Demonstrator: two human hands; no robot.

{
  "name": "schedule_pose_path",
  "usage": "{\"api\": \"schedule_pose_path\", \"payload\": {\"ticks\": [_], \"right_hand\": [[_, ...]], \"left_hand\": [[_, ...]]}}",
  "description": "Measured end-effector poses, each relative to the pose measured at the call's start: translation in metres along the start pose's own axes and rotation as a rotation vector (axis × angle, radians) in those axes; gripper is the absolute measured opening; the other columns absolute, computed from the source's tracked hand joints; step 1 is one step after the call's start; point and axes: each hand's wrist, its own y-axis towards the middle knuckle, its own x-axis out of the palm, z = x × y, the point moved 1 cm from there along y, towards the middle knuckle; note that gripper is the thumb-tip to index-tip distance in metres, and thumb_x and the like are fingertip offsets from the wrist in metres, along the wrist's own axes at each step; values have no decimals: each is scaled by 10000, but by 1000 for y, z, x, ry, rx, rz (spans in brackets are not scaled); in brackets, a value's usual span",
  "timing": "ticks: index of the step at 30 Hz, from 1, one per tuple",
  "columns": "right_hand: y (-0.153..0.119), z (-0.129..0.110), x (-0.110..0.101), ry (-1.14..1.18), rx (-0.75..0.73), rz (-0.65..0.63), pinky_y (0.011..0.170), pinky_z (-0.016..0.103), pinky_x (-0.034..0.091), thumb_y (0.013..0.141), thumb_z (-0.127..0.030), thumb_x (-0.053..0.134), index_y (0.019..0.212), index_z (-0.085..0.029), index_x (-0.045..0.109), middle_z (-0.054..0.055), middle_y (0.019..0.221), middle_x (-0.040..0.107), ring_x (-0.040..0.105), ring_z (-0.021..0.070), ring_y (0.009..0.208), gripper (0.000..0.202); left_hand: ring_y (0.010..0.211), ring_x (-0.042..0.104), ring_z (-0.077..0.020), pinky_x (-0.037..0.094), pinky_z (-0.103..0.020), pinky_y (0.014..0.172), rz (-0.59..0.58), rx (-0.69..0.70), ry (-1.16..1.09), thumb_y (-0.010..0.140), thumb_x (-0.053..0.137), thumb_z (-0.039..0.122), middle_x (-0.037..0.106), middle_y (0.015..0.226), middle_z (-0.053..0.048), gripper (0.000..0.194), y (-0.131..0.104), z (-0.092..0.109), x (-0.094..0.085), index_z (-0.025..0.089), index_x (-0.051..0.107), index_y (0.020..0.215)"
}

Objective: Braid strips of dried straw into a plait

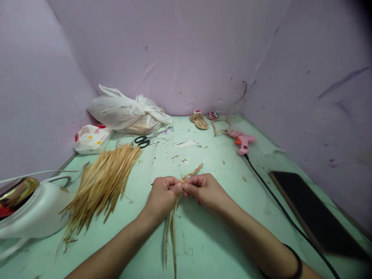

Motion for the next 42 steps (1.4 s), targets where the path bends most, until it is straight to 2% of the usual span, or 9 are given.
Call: {"api": "schedule_pose_path", "payload": {"ticks": [6,11,19,24,26,31,35,39,42], "right_hand": [[6,9,2,-44,-36,124,399,191,229,654,-164,540,512,-137,566,-46,439,442,309,48,408,147],[4,8,7,-29,-7,221,366,184,239,644,-157,555,555,-140,579,-53,427,440,317,46,377,93],[5,7,7,31,27,153,297,177,271,671,-142,538,553,-156,546,-68,418,438,329,37,294,119],[6,11,9,55,35,158,274,167,262,675,-120,533,554,-166,508,-79,382,414,335,37,263,131],[7,11,9,64,34,167,277,170,274,679,-127,526,560,-170,501,-79,369,413,337,41,260,130],[6,10,11,67,38,203,310,172,276,661,-144,508,581,-167,527,-55,414,484,364,47,302,85],[4,9,13,117,37,237,348,167,277,618,-127,506,579,-158,545,-51,449,512,379,39,344,64],[3,10,14,256,87,205,319,172,205,625,-139,498,590,-156,539,-71,396,459,307,28,308,56],[4,9,14,334,88,183,315,173,189,618,-151,529,575,-155,524,-79,384,429,287,26,309,43]], "left_hand": [[384,289,-55,202,-198,405,-41,-71,-37,620,550,297,390,401,63,175,6,-4,-5,143,538,538],[322,228,-39,147,-201,367,-126,-116,31,605,562,277,338,328,82,168,6,7,-11,152,520,501],[336,239,-45,173,-205,378,-110,-160,85,578,551,260,354,333,79,136,8,11,-13,139,562,519],[446,388,-91,280,-222,444,96,-59,328,576,593,297,493,449,20,171,9,6,-16,140,565,515],[477,429,-112,301,-233,462,128,-33,409,608,578,319,535,487,0,187,5,9,-16,147,577,536],[541,494,-143,318,-250,511,142,60,613,697,497,265,608,568,-25,169,-19,19,-5,174,608,606],[526,505,-140,318,-252,522,142,178,737,760,429,231,607,568,-22,211,-34,13,9,184,588,631],[533,530,-153,328,-266,525,107,332,813,791,370,186,627,616,-45,248,-37,6,16,169,601,703],[563,553,-158,357,-269,545,32,379,731,790,402,207,645,645,-52,243,-34,13,10,164,620,691]]}}
